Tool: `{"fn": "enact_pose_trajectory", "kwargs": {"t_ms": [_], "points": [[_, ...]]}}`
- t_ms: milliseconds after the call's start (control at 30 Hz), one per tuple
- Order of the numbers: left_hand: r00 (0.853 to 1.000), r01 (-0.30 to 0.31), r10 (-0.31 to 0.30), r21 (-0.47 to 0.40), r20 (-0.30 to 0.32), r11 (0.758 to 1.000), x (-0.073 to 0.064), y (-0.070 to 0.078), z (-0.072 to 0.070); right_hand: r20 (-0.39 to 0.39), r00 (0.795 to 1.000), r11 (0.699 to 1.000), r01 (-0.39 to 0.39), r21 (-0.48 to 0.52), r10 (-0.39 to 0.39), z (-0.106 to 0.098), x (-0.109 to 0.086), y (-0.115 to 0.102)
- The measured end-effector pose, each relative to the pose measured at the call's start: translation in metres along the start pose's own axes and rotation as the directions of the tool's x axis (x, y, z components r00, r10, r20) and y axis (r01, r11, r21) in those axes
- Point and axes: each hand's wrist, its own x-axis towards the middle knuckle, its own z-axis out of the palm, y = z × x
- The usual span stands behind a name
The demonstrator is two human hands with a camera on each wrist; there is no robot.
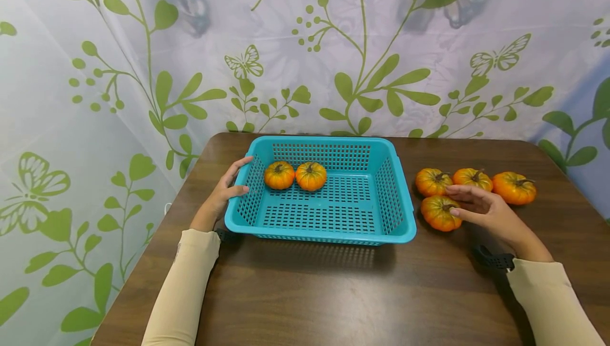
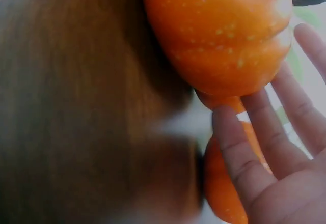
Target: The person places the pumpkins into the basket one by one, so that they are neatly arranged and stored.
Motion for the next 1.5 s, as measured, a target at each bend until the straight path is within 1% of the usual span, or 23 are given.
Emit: {"fn": "enact_pose_trajectory", "kwargs": {"t_ms": [100,200,533,733,967,1233,1500], "points": [[1.0,0.002,-0.002,0.006,0.0,1.0,0.0,-0.001,0.0,0.025,0.999,0.999,-0.046,0.002,0.046,-0.001,-0.002,0.004],[1.0,0.005,-0.005,0.007,-0.002,1.0,0.0,-0.001,-0.001,0.037,0.997,0.998,-0.067,-0.013,0.067,-0.002,-0.003,0.008],[1.0,0.008,-0.008,0.018,-0.004,1.0,0.0,0.0,0.0,0.08,0.995,0.998,-0.067,0.002,0.067,-0.005,-0.007,0.019],[1.0,-0.006,0.006,0.003,0.011,1.0,0.0,-0.001,-0.001,0.112,0.993,0.999,-0.03,0.018,0.028,-0.005,-0.008,0.024],[1.0,-0.007,0.007,0.011,0.014,1.0,0.0,0.001,-0.001,0.117,0.993,1.0,-0.023,0.012,0.022,-0.005,-0.008,0.026],[1.0,-0.008,0.008,0.017,0.008,1.0,0.001,0.0,-0.001,0.107,0.993,0.998,-0.047,-0.028,0.05,-0.007,-0.008,0.025],[1.0,-0.009,0.009,0.017,0.009,1.0,0.0,0.001,-0.001,0.092,0.994,0.998,-0.048,-0.037,0.052,-0.007,-0.008,0.026]]}}
